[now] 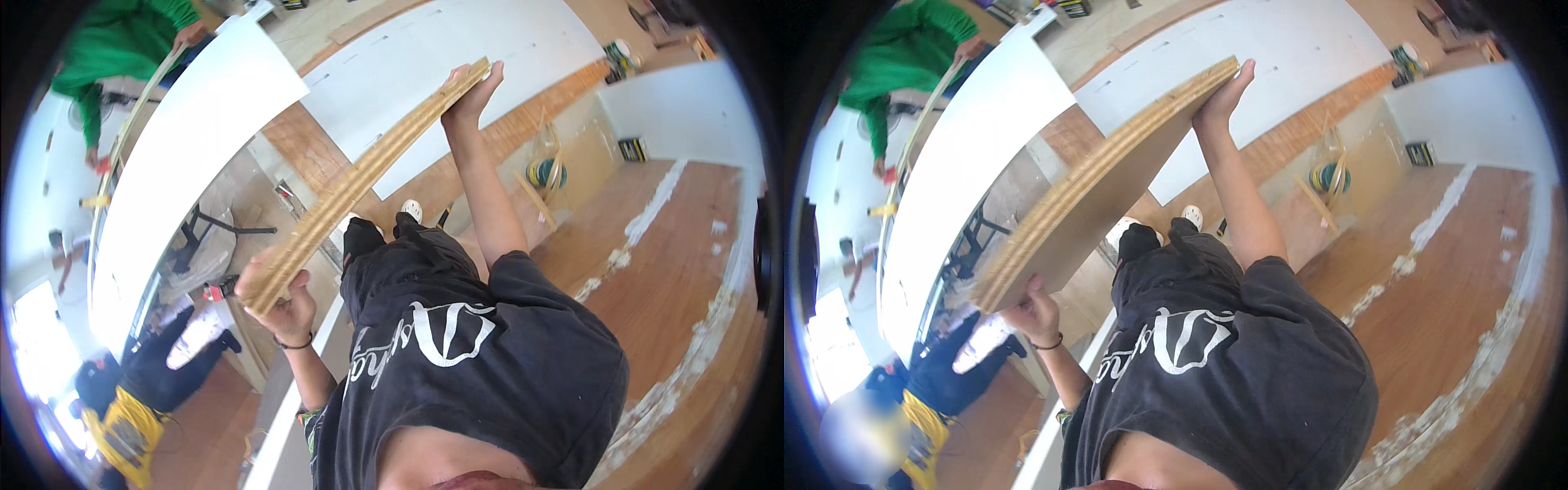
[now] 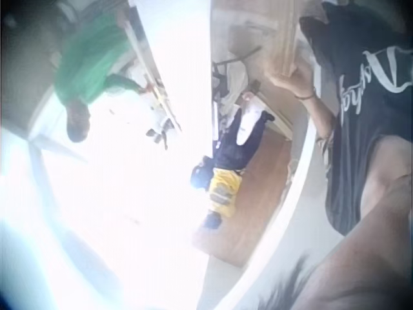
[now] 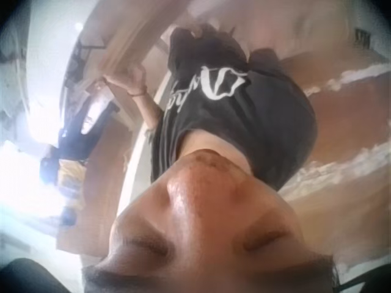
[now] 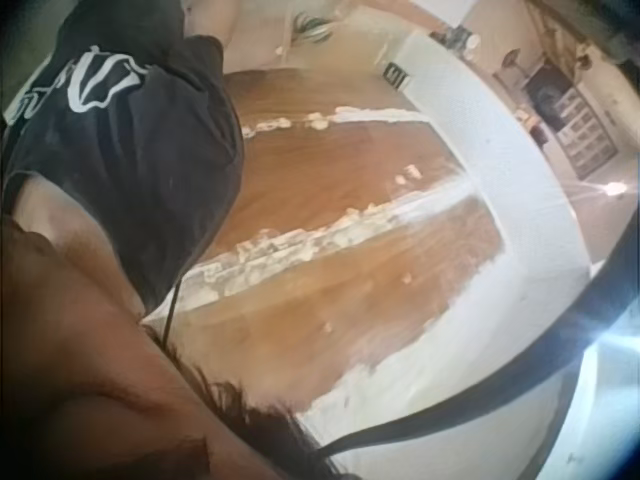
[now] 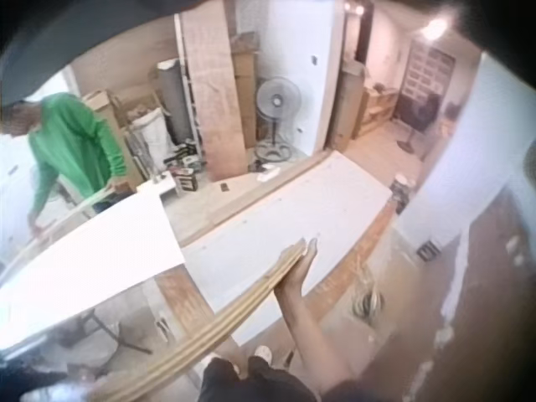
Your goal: The person uses a utility knife to score and cut a thin wooden plank on a workbench. They hold the plank with one hand and guide the knife along its edge with the other, making multiple passes to deepen the cut.
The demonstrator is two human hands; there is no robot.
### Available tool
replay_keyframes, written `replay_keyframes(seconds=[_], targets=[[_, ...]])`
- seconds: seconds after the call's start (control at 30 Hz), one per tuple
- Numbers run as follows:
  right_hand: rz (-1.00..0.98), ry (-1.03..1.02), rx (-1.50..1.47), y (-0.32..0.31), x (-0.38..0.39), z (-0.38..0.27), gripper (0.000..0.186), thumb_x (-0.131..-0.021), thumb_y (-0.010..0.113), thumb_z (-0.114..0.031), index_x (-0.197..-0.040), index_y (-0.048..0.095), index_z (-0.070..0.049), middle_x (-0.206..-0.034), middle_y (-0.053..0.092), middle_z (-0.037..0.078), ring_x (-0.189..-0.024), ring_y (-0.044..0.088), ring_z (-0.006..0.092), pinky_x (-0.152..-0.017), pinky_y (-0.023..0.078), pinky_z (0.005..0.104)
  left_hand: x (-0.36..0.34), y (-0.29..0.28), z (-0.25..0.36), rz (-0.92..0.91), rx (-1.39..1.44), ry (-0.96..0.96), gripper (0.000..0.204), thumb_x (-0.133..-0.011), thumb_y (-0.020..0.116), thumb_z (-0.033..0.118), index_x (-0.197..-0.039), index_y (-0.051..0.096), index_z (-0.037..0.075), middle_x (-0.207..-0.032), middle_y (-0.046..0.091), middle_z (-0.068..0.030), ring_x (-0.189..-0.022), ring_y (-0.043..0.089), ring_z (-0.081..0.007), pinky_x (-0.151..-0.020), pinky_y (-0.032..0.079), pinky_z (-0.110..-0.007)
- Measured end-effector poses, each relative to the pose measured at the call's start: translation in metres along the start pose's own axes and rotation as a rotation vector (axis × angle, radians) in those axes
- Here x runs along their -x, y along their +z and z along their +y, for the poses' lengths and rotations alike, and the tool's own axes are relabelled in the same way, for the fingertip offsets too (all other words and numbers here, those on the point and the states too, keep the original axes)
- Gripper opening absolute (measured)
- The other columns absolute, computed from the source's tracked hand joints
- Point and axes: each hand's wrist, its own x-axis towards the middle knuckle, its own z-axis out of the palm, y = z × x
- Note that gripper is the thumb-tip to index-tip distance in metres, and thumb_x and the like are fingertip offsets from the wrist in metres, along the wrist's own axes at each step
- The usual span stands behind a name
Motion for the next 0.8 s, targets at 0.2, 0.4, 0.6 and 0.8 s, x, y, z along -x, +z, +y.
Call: replay_keyframes(seconds=[0.2,0.4,0.6,0.8], targets=[[0.264,0.020,0.032,-0.136,-0.020,0.074,0.068,-0.088,0.022,-0.068,-0.063,0.048,-0.011,-0.049,0.046,0.003,-0.045,0.049,0.0162,-0.050,0.045,0.0296,-0.042,0.033,-0.013,-0.360,0.007,0.270,0.054,-0.068,0.082,0.022,-0.102,0.045,0.003,-0.086,0.067,-0.0153,-0.070,0.068,-0.0271,-0.056,0.052,-0.030],[0.735,0.092,0.320,-0.200,0.030,0.109,0.075,-0.084,0.027,-0.073,-0.109,0.047,-0.005,-0.100,0.057,0.014,-0.095,0.053,0.0218,-0.073,0.045,0.0379,-0.048,0.080,-0.052,-0.627,0.017,0.252,0.050,-0.070,0.081,0.019,-0.103,0.048,0.001,-0.079,0.066,-0.0127,-0.064,0.065,-0.0291,-0.051,0.050,-0.034],[0.701,0.673,0.040,-0.161,0.106,0.059,0.094,-0.073,0.050,-0.073,-0.136,0.028,-0.006,-0.130,0.042,0.016,-0.118,0.042,0.0294,-0.086,0.041,0.0566,-0.030,0.138,-0.079,-0.834,0.067,0.346,0.043,-0.071,0.078,0.013,-0.096,0.045,-0.002,-0.090,0.064,-0.0158,-0.066,0.064,-0.0314,-0.051,0.050,-0.037],[0.515,0.900,0.070,-0.161,0.093,0.017,0.056,-0.076,0.063,-0.044,-0.116,0.049,-0.008,-0.105,0.059,0.010,-0.095,0.059,0.0213,-0.080,0.050,0.0436,-0.011,0.187,-0.081,-1.029,0.185,0.645,0.039,-0.076,0.069,0.003,-0.104,0.042,-0.001,-0.099,0.063,-0.0223,-0.072,0.065,-0.0348,-0.058,0.053,-0.038]])
